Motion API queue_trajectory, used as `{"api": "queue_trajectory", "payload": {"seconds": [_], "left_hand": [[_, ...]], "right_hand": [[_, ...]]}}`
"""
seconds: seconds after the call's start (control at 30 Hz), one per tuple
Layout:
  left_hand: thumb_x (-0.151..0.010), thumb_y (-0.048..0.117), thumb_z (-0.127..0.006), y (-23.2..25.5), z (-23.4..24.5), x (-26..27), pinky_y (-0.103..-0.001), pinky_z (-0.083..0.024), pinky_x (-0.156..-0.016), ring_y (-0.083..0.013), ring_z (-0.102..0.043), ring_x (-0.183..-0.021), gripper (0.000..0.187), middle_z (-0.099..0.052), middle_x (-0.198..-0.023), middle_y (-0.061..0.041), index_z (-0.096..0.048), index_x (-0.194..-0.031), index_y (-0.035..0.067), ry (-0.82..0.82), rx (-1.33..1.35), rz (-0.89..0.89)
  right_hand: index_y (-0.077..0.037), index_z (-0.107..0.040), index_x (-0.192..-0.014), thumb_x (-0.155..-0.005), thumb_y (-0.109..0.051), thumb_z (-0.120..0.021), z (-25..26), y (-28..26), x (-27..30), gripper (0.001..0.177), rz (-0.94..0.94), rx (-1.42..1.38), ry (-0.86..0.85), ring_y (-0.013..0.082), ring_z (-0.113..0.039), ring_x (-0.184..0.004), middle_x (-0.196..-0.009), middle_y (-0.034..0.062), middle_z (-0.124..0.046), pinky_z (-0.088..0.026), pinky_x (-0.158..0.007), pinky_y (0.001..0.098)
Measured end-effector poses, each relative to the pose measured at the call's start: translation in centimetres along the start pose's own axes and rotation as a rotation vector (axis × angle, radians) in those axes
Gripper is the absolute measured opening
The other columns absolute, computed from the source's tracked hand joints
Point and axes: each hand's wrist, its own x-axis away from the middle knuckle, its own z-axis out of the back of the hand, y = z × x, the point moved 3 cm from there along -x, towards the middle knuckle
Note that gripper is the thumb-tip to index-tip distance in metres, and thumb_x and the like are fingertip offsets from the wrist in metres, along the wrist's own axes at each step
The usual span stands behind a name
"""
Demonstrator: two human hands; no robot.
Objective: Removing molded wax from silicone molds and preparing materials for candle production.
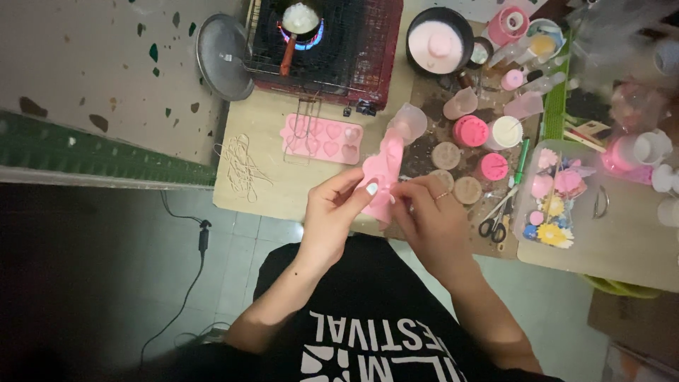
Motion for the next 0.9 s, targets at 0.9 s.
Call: {"api": "queue_trajectory", "payload": {"seconds": [0.9], "left_hand": [[-0.097, 0.002, -0.069, 0.2, -0.2, 0.7, -0.027, -0.053, -0.094, -0.0112, -0.066, -0.107, 0.03, -0.074, -0.117, -0.007, -0.07, -0.126, -0.004, -0.066, -0.145, -0.074]], "right_hand": [[-0.006, -0.066, -0.108, -0.088, -0.007, -0.075, -0.8, -1.7, -0.3, 0.022, 0.01, 0.227, -0.064, 0.0305, -0.069, -0.084, -0.104, 0.0102, -0.066, -0.054, -0.067, 0.0406]]}}
